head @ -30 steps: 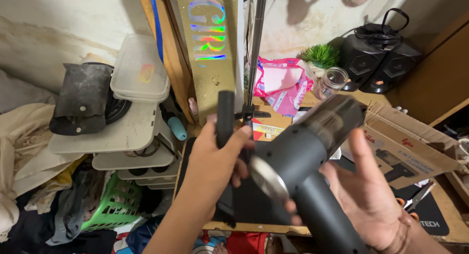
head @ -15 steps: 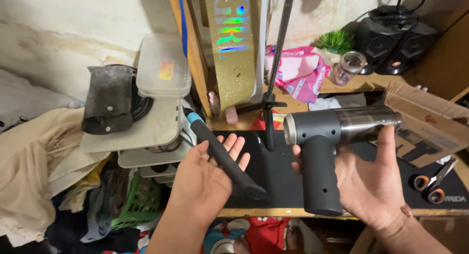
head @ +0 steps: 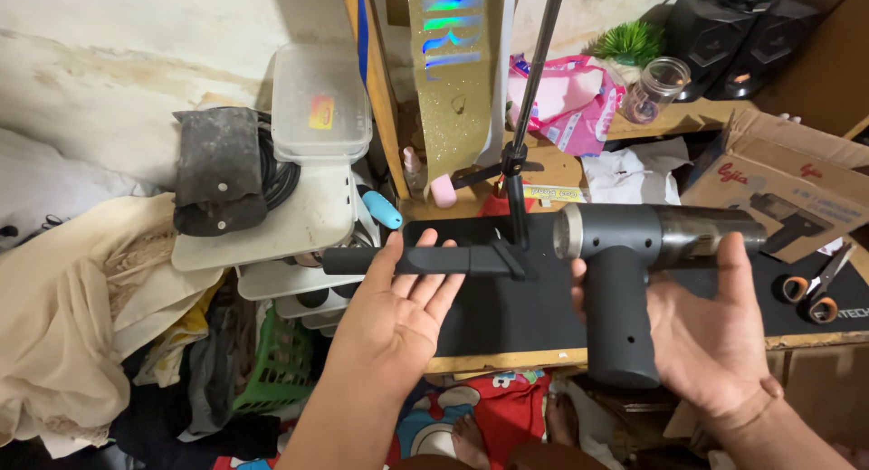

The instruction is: The person handles a cordless handheld vacuum at a cluttered desk, detaching and reattaching its parts. They fit a long nozzle tube onto the vacuum body, remove it, and try other attachments including a brush nozzle, repeatedly connecting and disconnecting the pieces by hand.

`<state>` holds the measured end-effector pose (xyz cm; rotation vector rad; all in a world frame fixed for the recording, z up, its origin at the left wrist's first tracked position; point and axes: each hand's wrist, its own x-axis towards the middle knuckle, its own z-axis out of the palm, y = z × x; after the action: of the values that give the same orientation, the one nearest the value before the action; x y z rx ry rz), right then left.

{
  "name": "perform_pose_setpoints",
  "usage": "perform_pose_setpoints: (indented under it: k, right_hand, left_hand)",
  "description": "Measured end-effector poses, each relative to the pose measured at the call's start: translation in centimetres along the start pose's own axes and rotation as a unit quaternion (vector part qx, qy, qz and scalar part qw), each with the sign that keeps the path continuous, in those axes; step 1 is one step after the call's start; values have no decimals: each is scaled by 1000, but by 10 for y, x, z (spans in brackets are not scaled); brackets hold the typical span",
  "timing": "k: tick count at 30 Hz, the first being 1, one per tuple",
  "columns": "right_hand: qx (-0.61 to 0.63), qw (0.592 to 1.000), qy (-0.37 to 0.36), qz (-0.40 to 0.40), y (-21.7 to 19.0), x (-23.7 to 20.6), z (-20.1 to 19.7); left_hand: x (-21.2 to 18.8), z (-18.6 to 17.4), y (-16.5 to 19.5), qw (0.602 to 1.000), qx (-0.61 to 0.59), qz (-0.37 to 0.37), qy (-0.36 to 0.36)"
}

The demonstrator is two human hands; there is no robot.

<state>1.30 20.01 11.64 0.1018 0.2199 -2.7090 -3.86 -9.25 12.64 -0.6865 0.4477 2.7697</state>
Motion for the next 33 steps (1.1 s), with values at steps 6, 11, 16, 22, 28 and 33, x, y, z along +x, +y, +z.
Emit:
perform_pose_setpoints:
  k: [6, 11, 16, 22, 28, 33]
  right_hand:
    - [-12, 999, 14, -33, -1, -5, 3]
    - [5, 999, 27, -31, -5, -7, 1]
    - [-34, 998, 40, -39, -13, -9, 0]
    - [-24, 999, 22, -16, -29, -6, 6]
    - [46, 998, -26, 35, -48, 1, 26]
    - [7, 999, -21, 23, -66, 8, 49]
  left_hand:
    - [1, 5, -3, 995, 2, -2, 99]
    - [3, 12, -10, 997, -41, -24, 62]
    - [7, 21, -18, 997, -70, -37, 18]
    - [14, 32, -32, 997, -79, -20, 3]
    - [38, 25, -42, 996, -76, -1, 37]
    - [61, 0, -50, 994, -62, -3, 89]
